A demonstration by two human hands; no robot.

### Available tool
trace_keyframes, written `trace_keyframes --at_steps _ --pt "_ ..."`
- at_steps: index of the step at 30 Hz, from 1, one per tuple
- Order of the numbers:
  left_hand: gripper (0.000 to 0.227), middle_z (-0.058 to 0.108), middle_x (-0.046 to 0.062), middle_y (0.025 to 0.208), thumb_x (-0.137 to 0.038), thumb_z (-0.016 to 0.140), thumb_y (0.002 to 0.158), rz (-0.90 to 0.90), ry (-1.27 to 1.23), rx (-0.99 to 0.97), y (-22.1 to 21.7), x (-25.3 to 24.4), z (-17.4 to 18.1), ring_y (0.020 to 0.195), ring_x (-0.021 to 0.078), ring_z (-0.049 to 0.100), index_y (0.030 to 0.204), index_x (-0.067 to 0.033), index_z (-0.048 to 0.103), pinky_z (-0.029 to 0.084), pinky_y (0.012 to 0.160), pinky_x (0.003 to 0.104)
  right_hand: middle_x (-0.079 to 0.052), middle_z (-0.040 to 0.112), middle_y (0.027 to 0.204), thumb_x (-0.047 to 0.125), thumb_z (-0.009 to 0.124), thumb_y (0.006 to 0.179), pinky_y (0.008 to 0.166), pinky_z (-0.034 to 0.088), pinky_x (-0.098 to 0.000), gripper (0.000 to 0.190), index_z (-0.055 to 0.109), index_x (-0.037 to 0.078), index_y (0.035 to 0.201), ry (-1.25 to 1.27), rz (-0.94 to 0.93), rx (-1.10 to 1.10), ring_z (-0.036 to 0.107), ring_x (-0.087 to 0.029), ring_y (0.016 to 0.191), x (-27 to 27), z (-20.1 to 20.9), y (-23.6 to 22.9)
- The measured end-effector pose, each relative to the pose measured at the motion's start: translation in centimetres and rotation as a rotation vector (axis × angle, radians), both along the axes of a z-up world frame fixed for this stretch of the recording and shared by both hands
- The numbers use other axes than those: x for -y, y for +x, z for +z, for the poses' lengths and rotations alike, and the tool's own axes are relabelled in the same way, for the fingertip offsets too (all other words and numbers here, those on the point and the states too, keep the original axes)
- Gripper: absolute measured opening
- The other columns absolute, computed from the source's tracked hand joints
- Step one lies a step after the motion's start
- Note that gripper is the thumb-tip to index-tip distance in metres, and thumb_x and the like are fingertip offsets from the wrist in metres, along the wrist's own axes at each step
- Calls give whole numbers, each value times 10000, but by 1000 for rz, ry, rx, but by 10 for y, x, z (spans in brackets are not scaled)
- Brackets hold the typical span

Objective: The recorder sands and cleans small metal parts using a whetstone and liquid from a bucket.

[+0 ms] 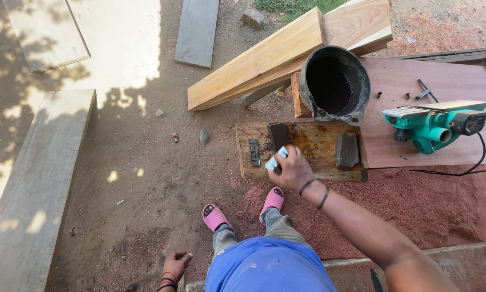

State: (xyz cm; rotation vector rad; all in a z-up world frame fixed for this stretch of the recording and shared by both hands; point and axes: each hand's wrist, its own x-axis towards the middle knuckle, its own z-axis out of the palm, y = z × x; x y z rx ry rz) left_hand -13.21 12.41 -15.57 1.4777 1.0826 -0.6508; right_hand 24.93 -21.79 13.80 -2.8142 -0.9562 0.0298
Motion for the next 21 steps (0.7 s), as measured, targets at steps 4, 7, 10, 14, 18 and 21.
trace_keyframes --at_steps 4,7,10,14,18,21 --pt "612 759 123 1035 -308 872 788 -65 -16 -99 -6 2 4 818 193 698 1237 59 676 587 752 347 -333 561 1164 425 675 860 920 538 -536 486 703 -19 1056 -25 -127 -101 552 -425 1132 -17 21 20" --pt "618 777 143 1029 -302 861 792 -27 -27 -87 -5 -3 4 804 217 681 1254 55 662 578 751 354 -321 569 1145 417 669 852 915 545 -532 469 707 -7 1049 -29 -157 -147 557 -413 1116 -2 12 2" --pt "615 783 140 1030 -299 866 788 1 22 -28 -4 0 1 819 198 716 1243 66 670 591 764 330 -341 556 1113 423 675 838 847 548 -523 437 711 22 1008 -15 -27 -20 552 -424 1079 10 3 0" --pt "608 778 142 1036 -292 861 797 -35 -12 -69 -8 0 3 810 205 707 1244 68 661 593 751 341 -273 545 1019 442 654 848 809 534 -511 443 692 14 953 -30 -141 -57 538 -373 980 -3 12 31" --pt "614 787 179 1028 -294 870 794 -20 -3 -45 -5 0 5 794 213 686 1250 61 661 582 747 336 -248 537 1012 446 640 860 790 534 -484 457 683 6 981 -68 -180 -132 527 -341 953 11 7 6" --pt "608 769 143 1061 -291 870 792 11 -1 -17 -9 2 -1 824 182 724 1236 73 668 607 757 334 -258 536 1035 455 642 865 778 538 -471 466 685 16 1014 -62 -121 -134 533 -343 967 22 -3 3"
